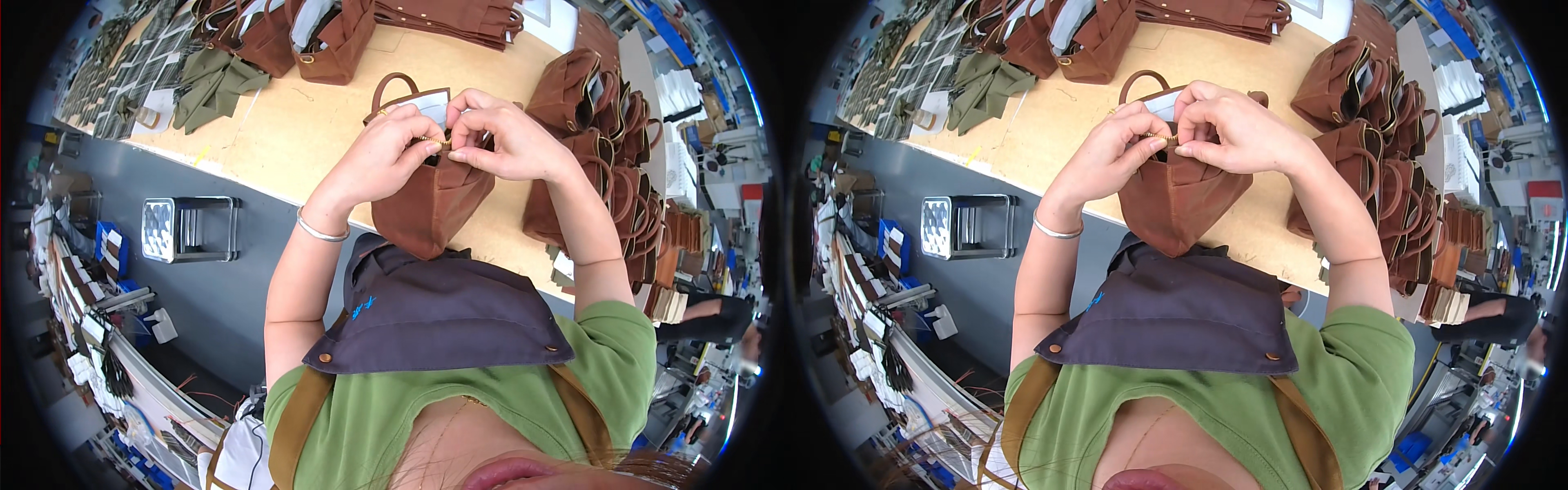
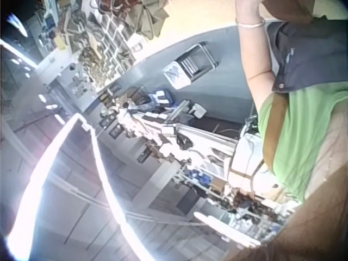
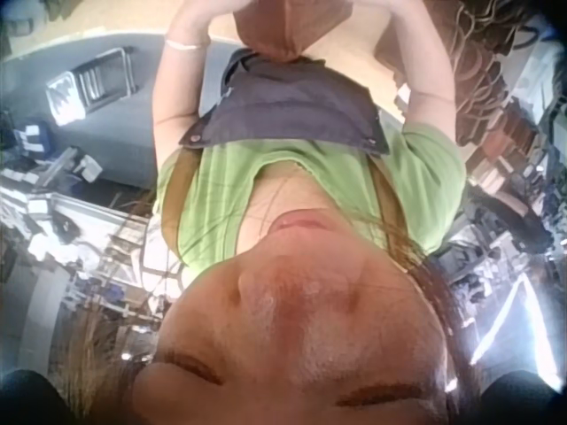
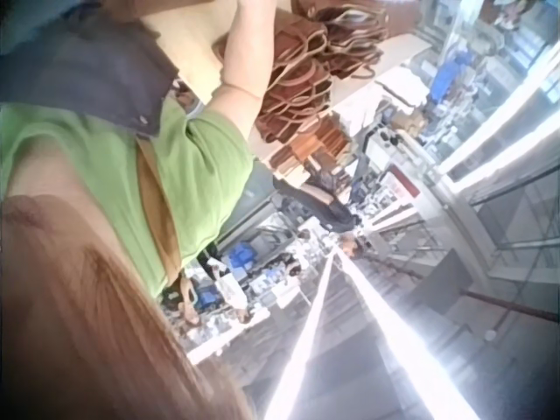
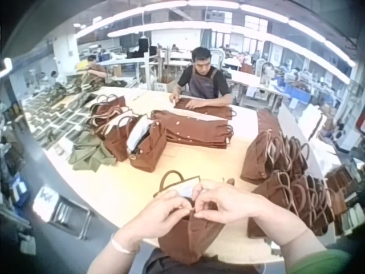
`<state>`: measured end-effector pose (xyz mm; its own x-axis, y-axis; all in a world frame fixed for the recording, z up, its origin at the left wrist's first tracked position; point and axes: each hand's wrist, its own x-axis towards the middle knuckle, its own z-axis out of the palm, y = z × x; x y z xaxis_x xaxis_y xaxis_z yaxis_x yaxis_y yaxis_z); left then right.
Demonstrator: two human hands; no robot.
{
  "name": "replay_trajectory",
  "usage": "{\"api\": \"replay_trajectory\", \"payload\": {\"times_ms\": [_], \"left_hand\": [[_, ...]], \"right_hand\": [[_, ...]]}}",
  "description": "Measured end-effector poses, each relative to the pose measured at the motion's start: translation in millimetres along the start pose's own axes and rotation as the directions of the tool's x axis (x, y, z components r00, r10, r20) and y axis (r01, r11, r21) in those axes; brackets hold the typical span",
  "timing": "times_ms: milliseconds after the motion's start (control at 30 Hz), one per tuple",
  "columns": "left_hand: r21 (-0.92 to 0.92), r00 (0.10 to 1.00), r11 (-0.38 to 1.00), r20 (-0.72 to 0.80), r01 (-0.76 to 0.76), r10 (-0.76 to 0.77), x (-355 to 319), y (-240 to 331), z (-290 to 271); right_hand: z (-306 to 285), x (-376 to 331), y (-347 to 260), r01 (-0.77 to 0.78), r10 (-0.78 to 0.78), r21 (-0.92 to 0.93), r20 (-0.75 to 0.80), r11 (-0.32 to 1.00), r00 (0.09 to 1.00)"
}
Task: The recorder is assembling components of a leather bag, specifically aligning inner linings and finishing the interior.
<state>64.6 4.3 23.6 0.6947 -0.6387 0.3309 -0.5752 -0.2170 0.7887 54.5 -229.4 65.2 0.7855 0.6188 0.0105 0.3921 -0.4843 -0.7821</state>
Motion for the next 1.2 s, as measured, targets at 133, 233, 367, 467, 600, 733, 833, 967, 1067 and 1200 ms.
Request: {"api": "replay_trajectory", "payload": {"times_ms": [133, 233, 367, 467, 600, 733, 833, 967, 1067, 1200], "left_hand": [[0.088, 0.996, 0.993, -0.042, -0.075, 0.079, 0.4, 3.5, 0.7], [0.123, 0.995, 0.989, -0.051, -0.079, 0.085, -0.5, 4.4, 0.0], [0.185, 0.992, 0.978, -0.064, -0.099, 0.112, -0.8, 6.0, 0.1], [0.197, 0.991, 0.976, -0.076, -0.093, 0.109, -1.2, 7.8, 1.6], [0.202, 0.99, 0.975, -0.084, -0.09, 0.109, -1.6, 8.0, 1.9], [0.185, 0.989, 0.977, -0.083, -0.105, 0.122, -3.0, 9.4, -0.1], [0.181, 0.991, 0.979, -0.077, -0.094, 0.109, -4.0, 9.6, -0.8], [0.152, 0.992, 0.985, -0.084, -0.084, 0.098, -4.8, 11.8, -1.3], [0.098, 0.993, 0.993, -0.095, -0.067, 0.076, -6.6, 8.8, 0.3], [0.094, 0.994, 0.994, -0.094, -0.047, 0.056, -7.5, 7.4, 0.8]], "right_hand": [[-0.8, -0.3, 2.7, 0.05, -0.05, -0.063, -0.001, 0.997, 0.999], [-1.6, 0.0, -0.2, 0.039, -0.038, -0.067, 0.022, 0.997, 0.999], [1.3, -0.5, 3.0, 0.129, -0.13, -0.073, -0.011, 0.989, 0.991], [2.6, 0.1, 5.3, 0.155, -0.159, -0.109, -0.027, 0.982, 0.987], [4.2, 1.1, 4.5, 0.123, -0.127, -0.101, -0.029, 0.987, 0.992], [4.9, 1.3, 3.1, 0.111, -0.114, -0.103, -0.031, 0.989, 0.993], [4.6, 1.0, 2.6, 0.105, -0.108, -0.1, -0.03, 0.989, 0.994], [4.9, 1.4, 2.4, 0.11, -0.116, -0.116, -0.043, 0.987, 0.992], [5.3, 2.7, -3.8, 0.066, -0.069, -0.087, -0.039, 0.994, 0.997], [6.1, 4.7, -3.9, 0.038, -0.042, -0.113, -0.028, 0.993, 0.999]]}}
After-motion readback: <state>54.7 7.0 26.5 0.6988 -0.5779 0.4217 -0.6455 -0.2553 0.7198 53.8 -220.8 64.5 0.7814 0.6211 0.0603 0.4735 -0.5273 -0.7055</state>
